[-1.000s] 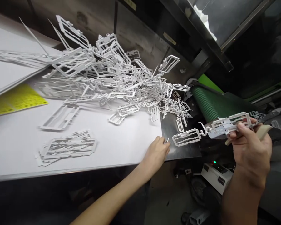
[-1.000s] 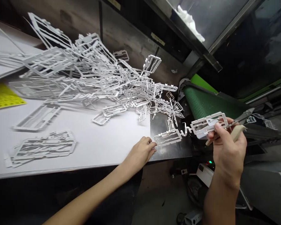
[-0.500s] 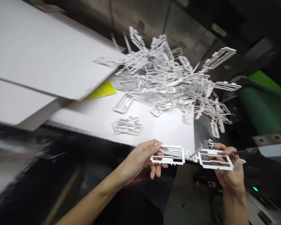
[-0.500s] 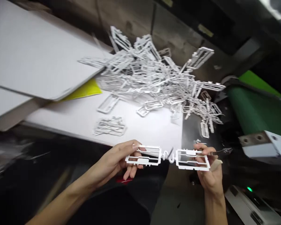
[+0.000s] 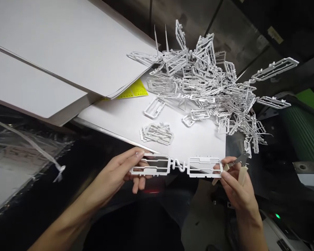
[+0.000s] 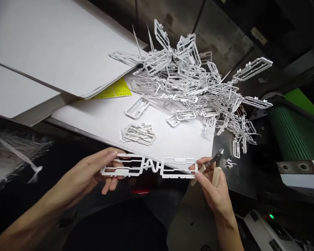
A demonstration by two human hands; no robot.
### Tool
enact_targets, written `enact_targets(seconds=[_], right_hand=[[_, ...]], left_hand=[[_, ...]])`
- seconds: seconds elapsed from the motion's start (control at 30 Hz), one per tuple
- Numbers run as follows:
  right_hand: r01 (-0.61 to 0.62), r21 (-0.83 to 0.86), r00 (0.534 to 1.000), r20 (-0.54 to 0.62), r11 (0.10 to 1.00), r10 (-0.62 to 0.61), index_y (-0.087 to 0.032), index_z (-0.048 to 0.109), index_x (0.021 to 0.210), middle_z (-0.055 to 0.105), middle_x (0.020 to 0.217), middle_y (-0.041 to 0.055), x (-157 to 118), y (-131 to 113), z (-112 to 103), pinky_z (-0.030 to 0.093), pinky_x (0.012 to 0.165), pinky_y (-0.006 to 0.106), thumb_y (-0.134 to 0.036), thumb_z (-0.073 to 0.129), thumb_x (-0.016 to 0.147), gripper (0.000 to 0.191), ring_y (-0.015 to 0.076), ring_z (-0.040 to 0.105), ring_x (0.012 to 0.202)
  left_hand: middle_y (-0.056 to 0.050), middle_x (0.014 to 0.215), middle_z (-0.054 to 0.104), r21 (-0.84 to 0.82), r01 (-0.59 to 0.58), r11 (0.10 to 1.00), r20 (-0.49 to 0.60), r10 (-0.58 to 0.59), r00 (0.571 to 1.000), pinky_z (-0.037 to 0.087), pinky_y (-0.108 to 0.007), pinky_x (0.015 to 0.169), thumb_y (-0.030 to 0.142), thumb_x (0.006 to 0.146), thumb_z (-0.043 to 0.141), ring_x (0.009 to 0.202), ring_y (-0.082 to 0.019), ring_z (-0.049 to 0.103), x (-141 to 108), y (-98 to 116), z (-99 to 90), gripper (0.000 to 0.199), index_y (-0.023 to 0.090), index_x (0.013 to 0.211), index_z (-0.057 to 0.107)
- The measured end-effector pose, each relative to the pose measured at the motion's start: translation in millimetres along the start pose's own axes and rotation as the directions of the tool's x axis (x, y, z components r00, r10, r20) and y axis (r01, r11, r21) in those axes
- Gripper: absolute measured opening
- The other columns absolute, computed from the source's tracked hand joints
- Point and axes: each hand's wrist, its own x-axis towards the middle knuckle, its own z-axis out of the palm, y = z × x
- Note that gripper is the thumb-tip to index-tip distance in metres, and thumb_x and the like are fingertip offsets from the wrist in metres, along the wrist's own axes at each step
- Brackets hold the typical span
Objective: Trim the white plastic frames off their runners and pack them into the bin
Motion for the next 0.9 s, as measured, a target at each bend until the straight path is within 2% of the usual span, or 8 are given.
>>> enact_targets(seconds=[0.13, 0.27, 0.33, 0.4, 0.5, 0.6, 0.73, 0.9], right_hand=[[0.107, -0.204, 0.984, -0.116, 0.973, -0.133, -0.022, 0.067, 0.113, 0.069, 0.102, 0.005, 4.2, 1.2, -1.3, 0.057, 0.079, 0.029, -0.034, 0.088, 0.095, 0.031, 0.0244, 0.07, 0.097], [0.304, -0.268, 0.902, -0.226, 0.914, -0.367, -0.022, 0.064, 0.104, 0.071, 0.116, 0.0084, 10.2, -4.1, -0.5, 0.054, 0.099, 0.037, -0.026, 0.09, 0.089, 0.029, 0.0271, 0.069, 0.112], [0.317, -0.19, 0.899, -0.252, 0.929, -0.358, -0.022, 0.064, 0.107, 0.07, 0.126, 0.0107, 9.8, -9.3, 1.0, 0.051, 0.106, 0.045, -0.025, 0.088, 0.088, 0.031, 0.0316, 0.064, 0.123], [0.265, -0.117, 0.918, -0.273, 0.957, -0.287, -0.023, 0.064, 0.11, 0.068, 0.132, 0.0111, 7.3, -13.6, 1.8, 0.052, 0.107, 0.048, -0.025, 0.087, 0.089, 0.031, 0.0335, 0.063, 0.127], [0.181, -0.09, 0.938, -0.285, 0.979, -0.199, -0.023, 0.063, 0.106, 0.065, 0.138, 0.0115, 3.6, -16.2, 2.1, 0.06, 0.095, 0.037, -0.026, 0.089, 0.088, 0.032, 0.0307, 0.067, 0.122], [0.166, -0.11, 0.926, -0.324, 0.98, -0.193, -0.022, 0.063, 0.104, 0.067, 0.134, 0.0113, 2.6, -17.5, 5.0, 0.062, 0.088, 0.027, -0.023, 0.095, 0.082, 0.039, 0.0267, 0.069, 0.118], [0.167, -0.143, 0.919, -0.335, 0.976, -0.206, -0.022, 0.062, 0.098, 0.072, 0.12, 0.0092, 2.4, -25.9, 13.5, 0.061, 0.085, 0.022, -0.02, 0.098, 0.079, 0.041, 0.0274, 0.063, 0.128], [0.141, -0.186, 0.959, -0.218, 0.972, -0.181, -0.022, 0.067, 0.105, 0.067, 0.133, 0.0116, 2.9, -42.8, 5.5, 0.061, 0.089, 0.027, -0.038, 0.092, 0.094, 0.032, 0.0243, 0.071, 0.11]], left_hand=[[-0.003, 0.081, 0.073, -0.037, -0.032, 0.999, 0.007, 0.032, 0.999, 0.054, -0.016, 0.045, 0.062, 0.094, 0.068, 0.054, -0.011, 0.066, -6.8, 2.5, -1.2, 0.046, 0.018, 0.108, 0.075], [-0.008, 0.113, 0.078, 0.063, -0.28, 0.958, 0.11, 0.272, 0.956, 0.064, -0.026, 0.093, 0.046, 0.098, 0.071, 0.104, -0.021, 0.076, -12.3, 1.6, 2.4, 0.027, 0.025, 0.109, 0.084], [-0.006, 0.128, 0.074, 0.16, -0.422, 0.892, 0.098, 0.411, 0.906, 0.061, -0.028, 0.101, 0.033, 0.096, 0.074, 0.119, -0.023, 0.071, -14.1, -0.7, 7.8, 0.017, 0.03, 0.108, 0.085], [-0.006, 0.125, 0.075, 0.203, -0.499, 0.842, 0.073, 0.495, 0.866, 0.061, -0.026, 0.101, 0.022, 0.095, 0.074, 0.117, -0.021, 0.072, -14.6, -3.6, 14.2, 0.018, 0.03, 0.107, 0.085], [-0.007, 0.124, 0.074, 0.112, -0.53, 0.84, 0.022, 0.531, 0.847, 0.063, -0.026, 0.098, 0.016, 0.094, 0.073, 0.112, -0.019, 0.073, -13.3, -8.4, 21.6, 0.02, 0.026, 0.107, 0.084], [-0.01, 0.142, 0.065, -0.043, -0.45, 0.892, -0.018, 0.45, 0.893, 0.064, -0.03, 0.097, 0.021, 0.091, 0.077, 0.112, -0.021, 0.074, -12.0, -13.2, 23.7, 0.029, 0.024, 0.121, 0.078], [-0.01, 0.136, 0.072, -0.08, -0.121, 0.989, 0.055, 0.126, 0.991, 0.061, -0.03, 0.101, 0.038, 0.093, 0.078, 0.116, -0.023, 0.074, -12.5, -18.0, 24.7, 0.052, 0.025, 0.141, 0.065], [-0.01, 0.107, 0.08, -0.08, 0.15, 0.986, 0.208, -0.13, 0.969, 0.067, -0.026, 0.073, 0.056, 0.093, 0.073, 0.091, -0.024, 0.08, -16.9, -21.3, 28.3, 0.048, 0.018, 0.124, 0.07]])
